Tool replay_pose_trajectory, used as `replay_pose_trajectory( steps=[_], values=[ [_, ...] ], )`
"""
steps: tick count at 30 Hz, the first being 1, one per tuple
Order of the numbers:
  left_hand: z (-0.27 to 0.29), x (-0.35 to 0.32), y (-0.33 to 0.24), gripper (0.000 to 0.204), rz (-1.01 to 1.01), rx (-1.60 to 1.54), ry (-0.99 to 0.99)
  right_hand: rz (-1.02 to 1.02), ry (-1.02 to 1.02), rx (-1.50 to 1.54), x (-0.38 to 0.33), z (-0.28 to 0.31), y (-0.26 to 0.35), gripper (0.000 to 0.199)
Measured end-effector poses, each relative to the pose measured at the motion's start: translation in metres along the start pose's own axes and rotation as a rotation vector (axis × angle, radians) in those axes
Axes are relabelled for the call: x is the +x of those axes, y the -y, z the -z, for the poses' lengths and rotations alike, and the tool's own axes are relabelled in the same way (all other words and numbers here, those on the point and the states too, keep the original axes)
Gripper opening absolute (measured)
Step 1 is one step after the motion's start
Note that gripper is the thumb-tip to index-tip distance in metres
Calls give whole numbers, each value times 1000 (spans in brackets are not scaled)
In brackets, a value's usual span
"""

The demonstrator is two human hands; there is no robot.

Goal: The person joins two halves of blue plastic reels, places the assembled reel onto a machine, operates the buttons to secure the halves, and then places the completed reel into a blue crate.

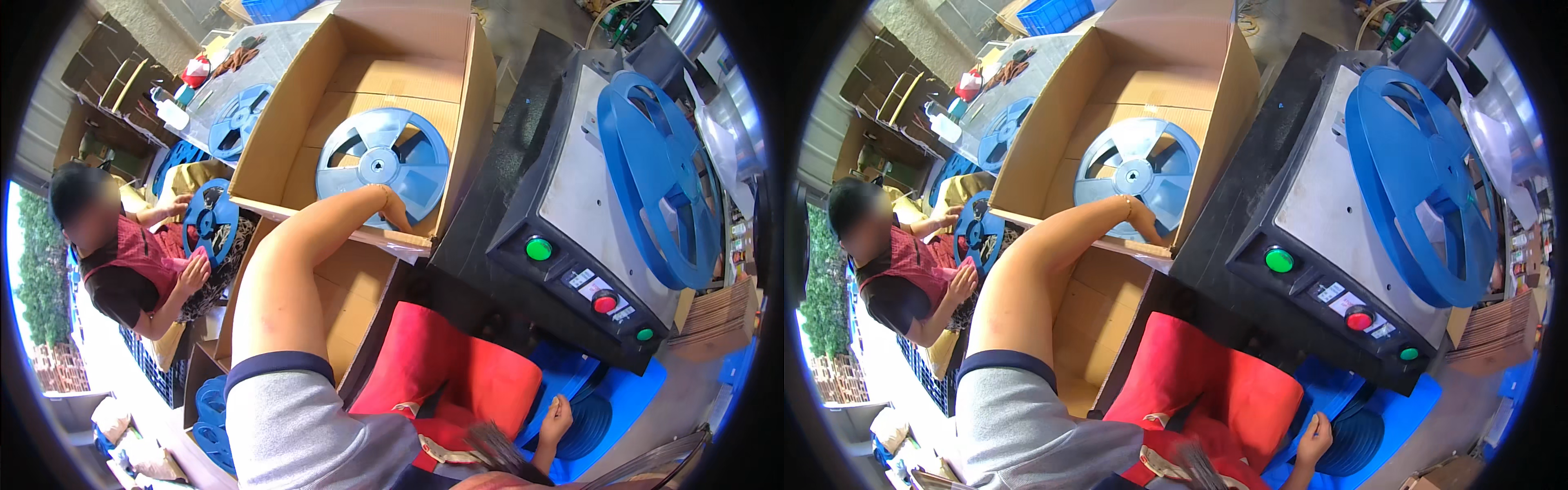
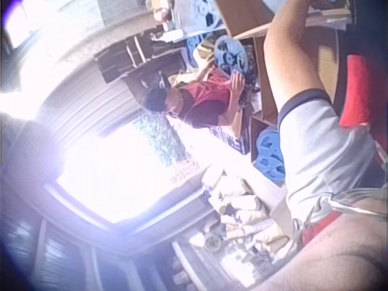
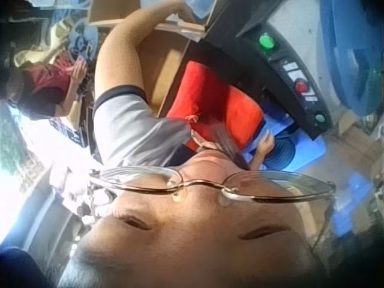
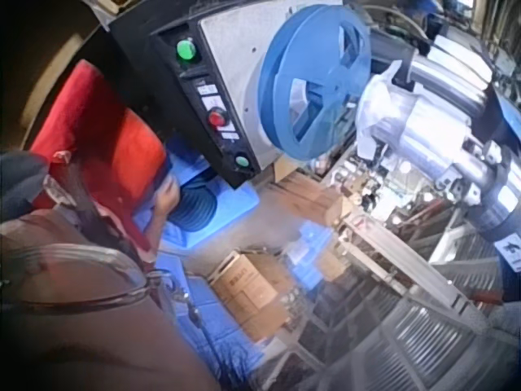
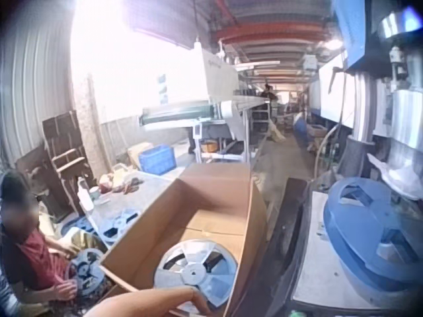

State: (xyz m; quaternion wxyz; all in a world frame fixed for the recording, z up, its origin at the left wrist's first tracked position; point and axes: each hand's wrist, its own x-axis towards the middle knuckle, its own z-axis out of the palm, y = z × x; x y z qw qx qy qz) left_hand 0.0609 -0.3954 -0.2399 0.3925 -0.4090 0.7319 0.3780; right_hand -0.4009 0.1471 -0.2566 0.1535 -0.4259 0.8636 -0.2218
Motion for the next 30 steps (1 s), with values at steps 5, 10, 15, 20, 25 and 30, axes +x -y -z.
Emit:
replay_pose_trajectory(
  steps=[5,10,15,20,25,30],
  values=[
    [-7,-11,24,79,14,106,-321,372,-25,-11,25,15,99,17],
    [11,-6,9,61,69,-123,-14,358,-93,-12,-7,35,96,16],
    [1,21,26,68,-4,67,-151,16,-41,37,-53,45,39,16],
    [1,6,37,85,14,-142,-290,103,-33,6,-58,41,61,16],
    [5,-101,-21,100,63,-138,-524,333,-11,32,-20,34,120,15],
    [6,-192,-64,68,118,-137,-1235,392,119,308,1,26,199,13]
  ],
)
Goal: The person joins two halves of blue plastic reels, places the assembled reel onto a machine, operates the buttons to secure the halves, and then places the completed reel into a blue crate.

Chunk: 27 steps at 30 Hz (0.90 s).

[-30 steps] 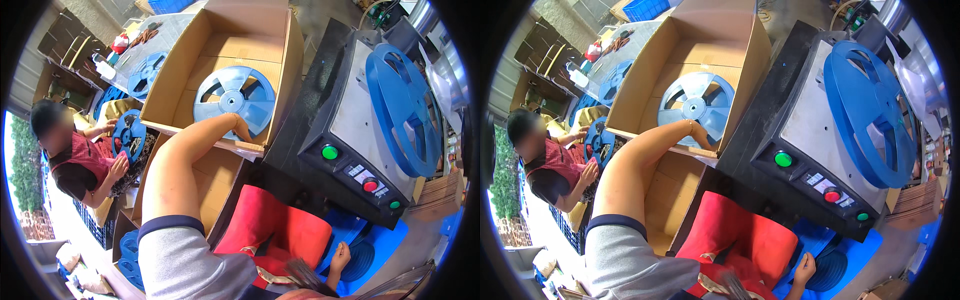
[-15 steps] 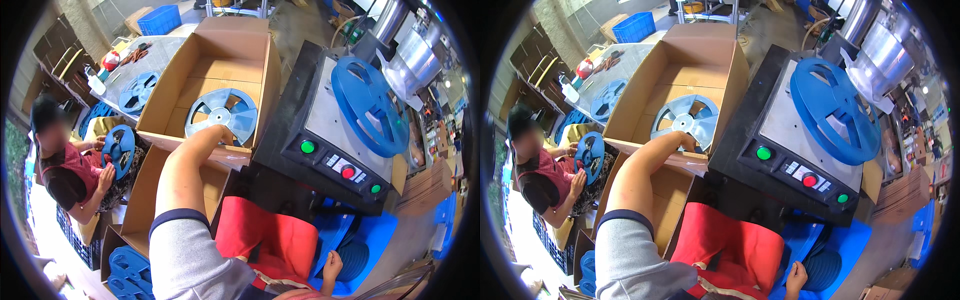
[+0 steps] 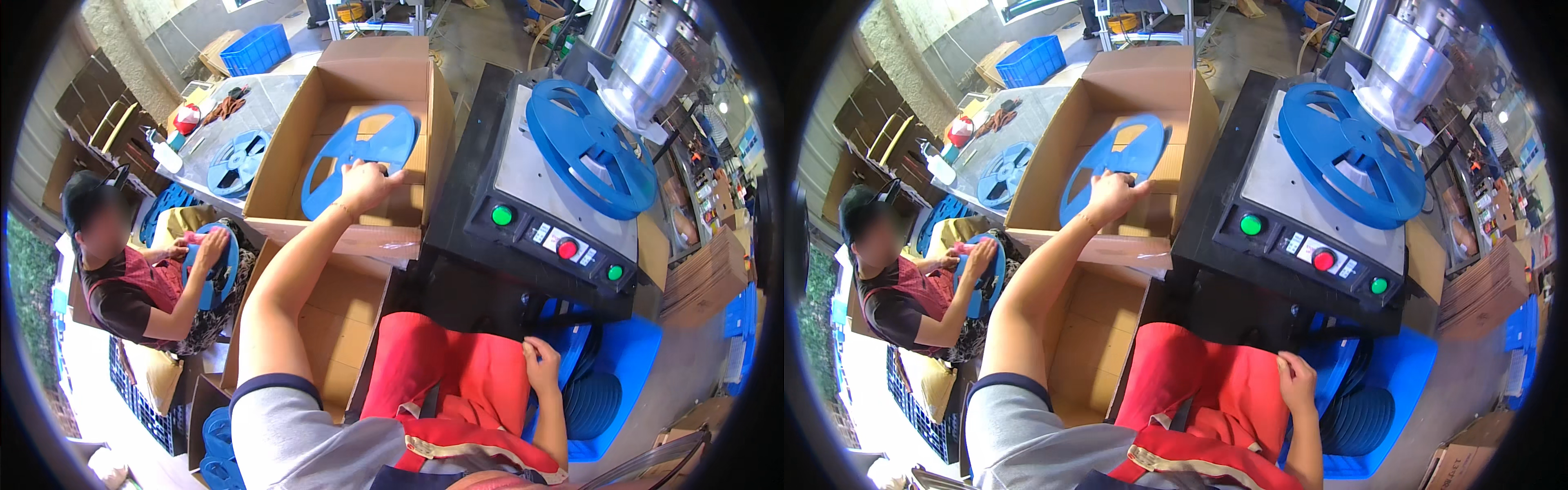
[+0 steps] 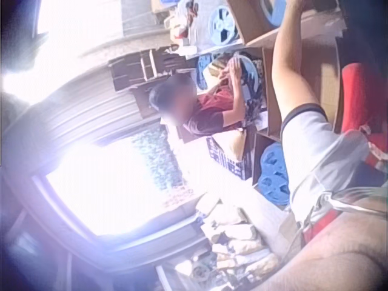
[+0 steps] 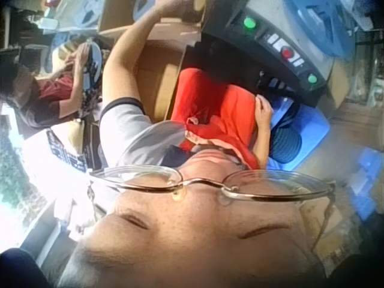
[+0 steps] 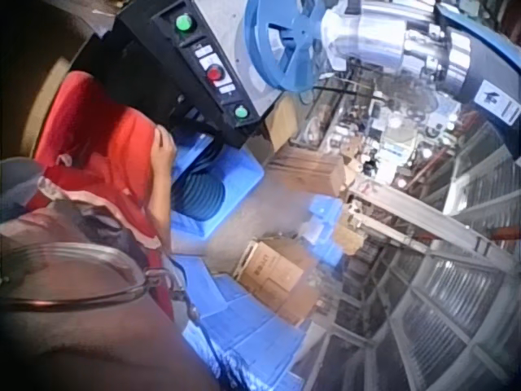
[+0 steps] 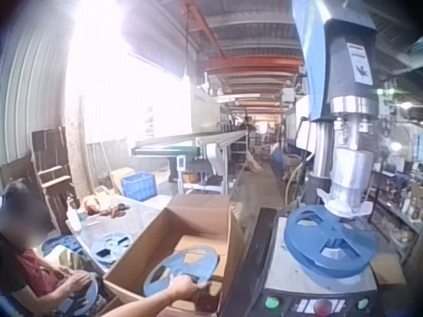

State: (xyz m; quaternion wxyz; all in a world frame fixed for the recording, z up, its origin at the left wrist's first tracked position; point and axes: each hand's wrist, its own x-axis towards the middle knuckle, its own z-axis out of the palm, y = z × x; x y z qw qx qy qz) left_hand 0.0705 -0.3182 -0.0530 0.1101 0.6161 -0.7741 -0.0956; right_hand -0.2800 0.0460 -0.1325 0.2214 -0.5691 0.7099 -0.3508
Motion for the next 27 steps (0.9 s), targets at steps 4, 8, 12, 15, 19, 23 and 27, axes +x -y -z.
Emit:
replay_pose_trajectory(
  steps=[4,8,12,15,19,23,27],
  values=[
    [61,-100,-64,46,-319,1,-288,-23,102,708,32,-32,30,27],
    [62,-207,-114,35,-567,39,-307,89,344,1145,49,-32,141,93],
    [36,-277,-142,32,-623,20,-225,-203,51,1428,24,-42,181,30],
    [32,-309,-157,40,-594,37,-328,-248,-102,1394,-1,-44,163,36],
    [16,-370,-161,42,-475,-839,-183,-305,-194,1427,-19,-27,137,36],
    [3,-358,-150,80,282,-1820,311,-19,-351,1122,-47,-26,88,28],
    [-6,-322,-103,85,221,-2338,959,869,-1,515,-70,5,100,13]
  ],
)
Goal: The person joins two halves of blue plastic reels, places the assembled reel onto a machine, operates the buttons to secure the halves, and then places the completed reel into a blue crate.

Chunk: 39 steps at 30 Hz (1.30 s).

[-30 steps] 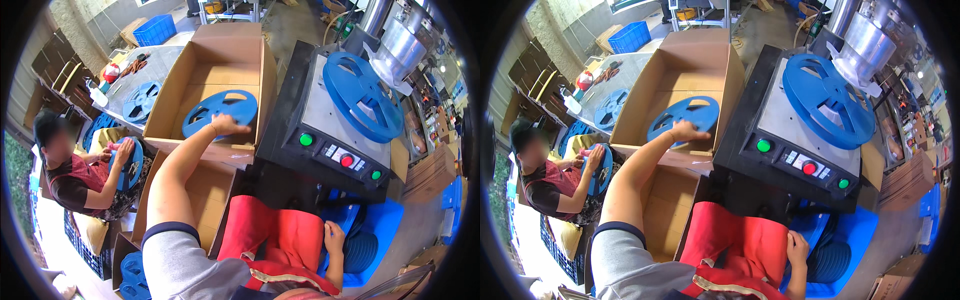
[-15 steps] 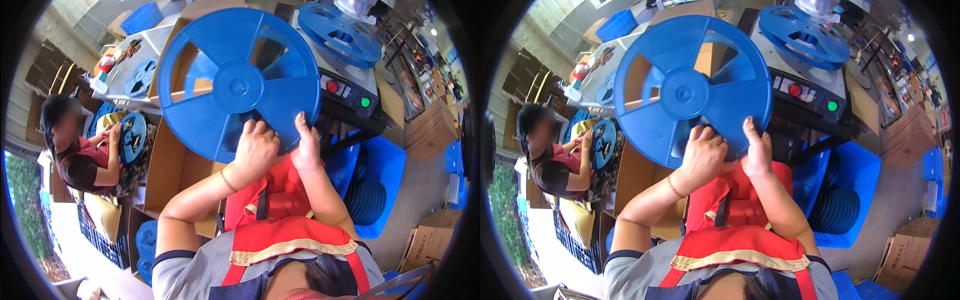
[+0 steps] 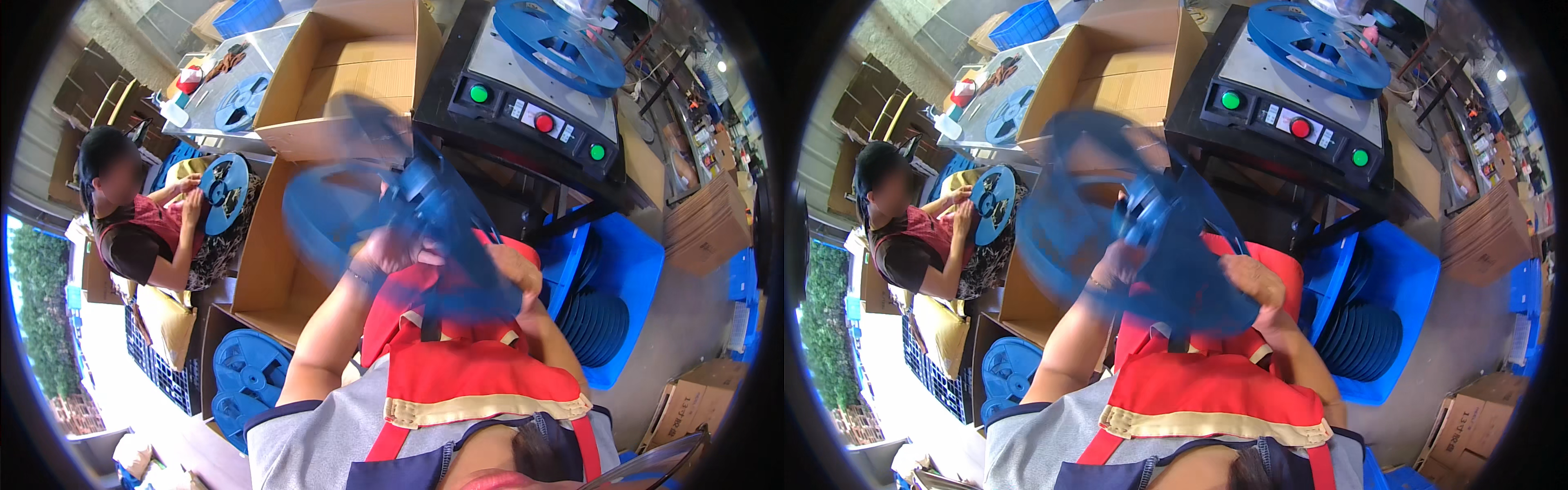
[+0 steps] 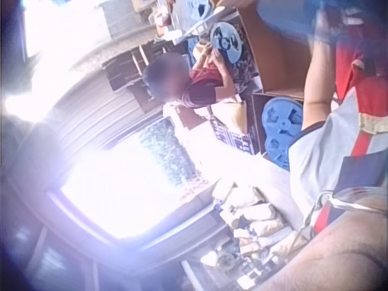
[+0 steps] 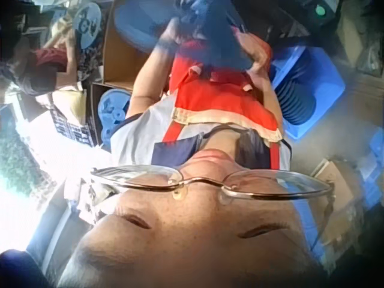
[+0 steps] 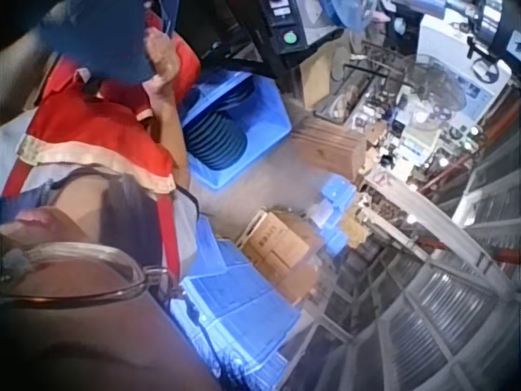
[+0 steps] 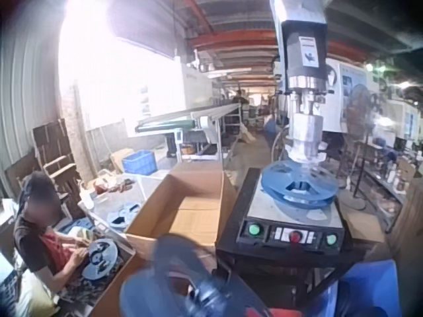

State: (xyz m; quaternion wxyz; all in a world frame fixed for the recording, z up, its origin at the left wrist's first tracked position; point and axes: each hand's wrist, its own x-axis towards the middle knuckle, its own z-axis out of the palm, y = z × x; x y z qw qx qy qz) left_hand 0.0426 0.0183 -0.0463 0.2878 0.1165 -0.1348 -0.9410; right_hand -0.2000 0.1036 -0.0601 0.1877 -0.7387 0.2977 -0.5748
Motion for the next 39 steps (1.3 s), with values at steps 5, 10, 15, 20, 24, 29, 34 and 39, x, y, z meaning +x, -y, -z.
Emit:
replay_pose_trajectory(
  steps=[5,10,15,20,24,29,34,39],
  values=[
    [-5,-1,4,85,-21,-58,183,312,576,-663,17,34,3,24],
    [-11,-3,13,86,-74,-47,208,287,794,-957,43,55,17,42],
    [-13,-2,13,88,-102,33,193,428,734,-1114,70,67,23,49],
    [-18,-3,9,90,-133,208,120,229,688,-1084,101,83,21,57],
    [-26,20,13,93,-225,607,-29,-1004,487,205,88,58,17,68],
    [-48,33,25,116,-294,1706,-462,-963,119,1033,42,3,-19,73],
    [-63,31,38,119,-111,1982,-541,-892,36,1035,25,2,-19,78],
    [-63,32,49,113,-145,2065,-440,-856,44,943,21,10,-16,83]
  ],
)
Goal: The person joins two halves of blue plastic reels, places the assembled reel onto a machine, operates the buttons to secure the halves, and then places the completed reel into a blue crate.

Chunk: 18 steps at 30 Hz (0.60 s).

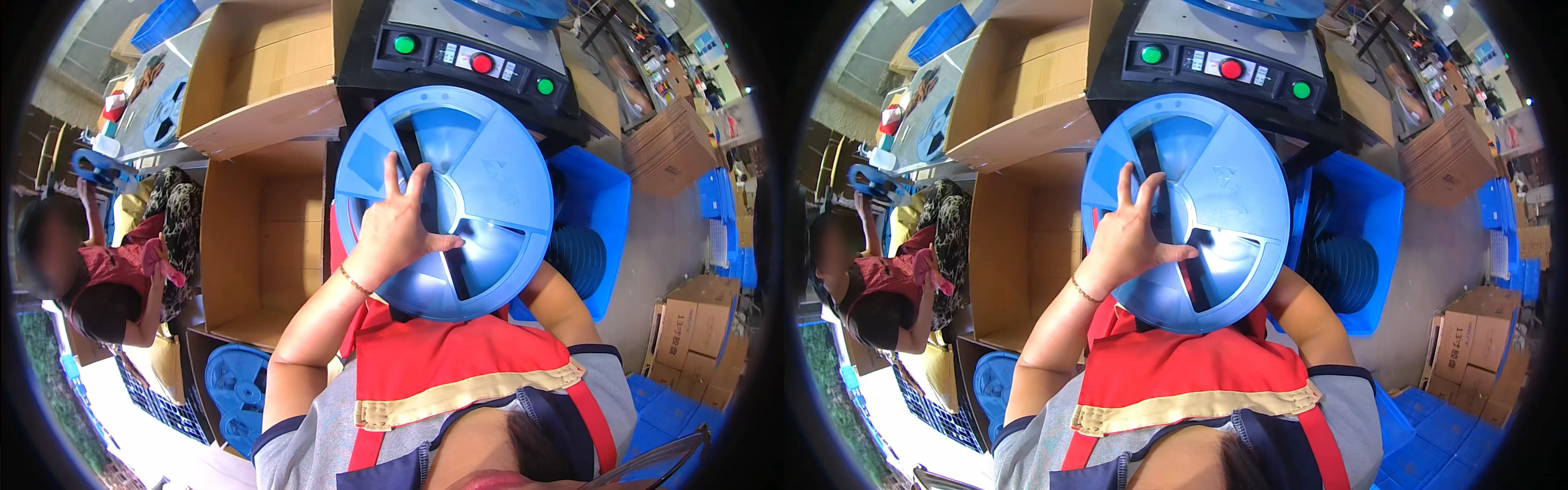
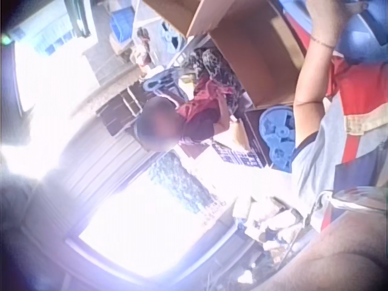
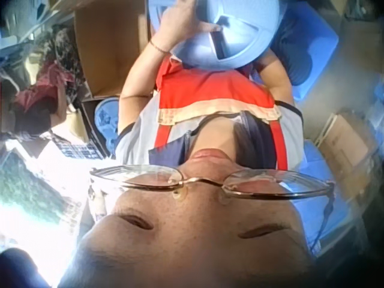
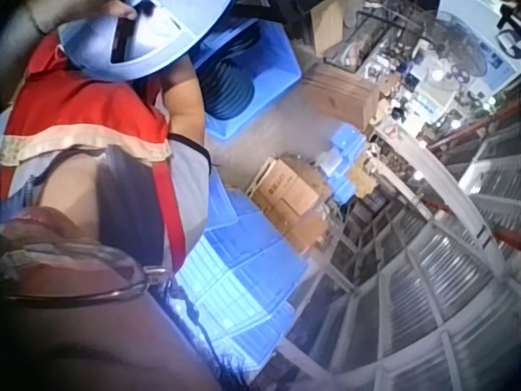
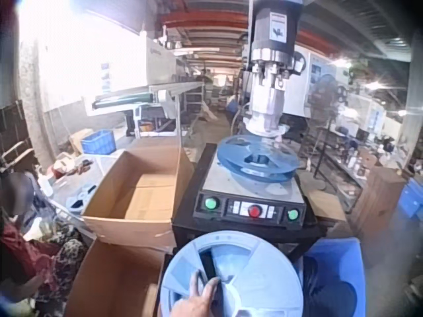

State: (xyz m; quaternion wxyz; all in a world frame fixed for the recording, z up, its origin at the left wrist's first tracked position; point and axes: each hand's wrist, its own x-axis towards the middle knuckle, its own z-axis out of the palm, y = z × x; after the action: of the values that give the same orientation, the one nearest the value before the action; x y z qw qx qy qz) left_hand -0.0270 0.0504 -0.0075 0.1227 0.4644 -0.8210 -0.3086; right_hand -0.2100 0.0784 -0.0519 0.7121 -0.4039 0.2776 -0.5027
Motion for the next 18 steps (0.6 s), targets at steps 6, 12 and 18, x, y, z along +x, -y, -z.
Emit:
replay_pose_trajectory(
  steps=[6,12,18],
  values=[
    [3,7,11,113,-46,-309,-98,28,42,-168,4,5,3,90],
    [21,13,25,120,-106,-743,-49,71,161,-420,20,14,12,96],
    [21,6,24,119,-109,-1020,34,45,57,-329,25,3,23,109]
  ],
)
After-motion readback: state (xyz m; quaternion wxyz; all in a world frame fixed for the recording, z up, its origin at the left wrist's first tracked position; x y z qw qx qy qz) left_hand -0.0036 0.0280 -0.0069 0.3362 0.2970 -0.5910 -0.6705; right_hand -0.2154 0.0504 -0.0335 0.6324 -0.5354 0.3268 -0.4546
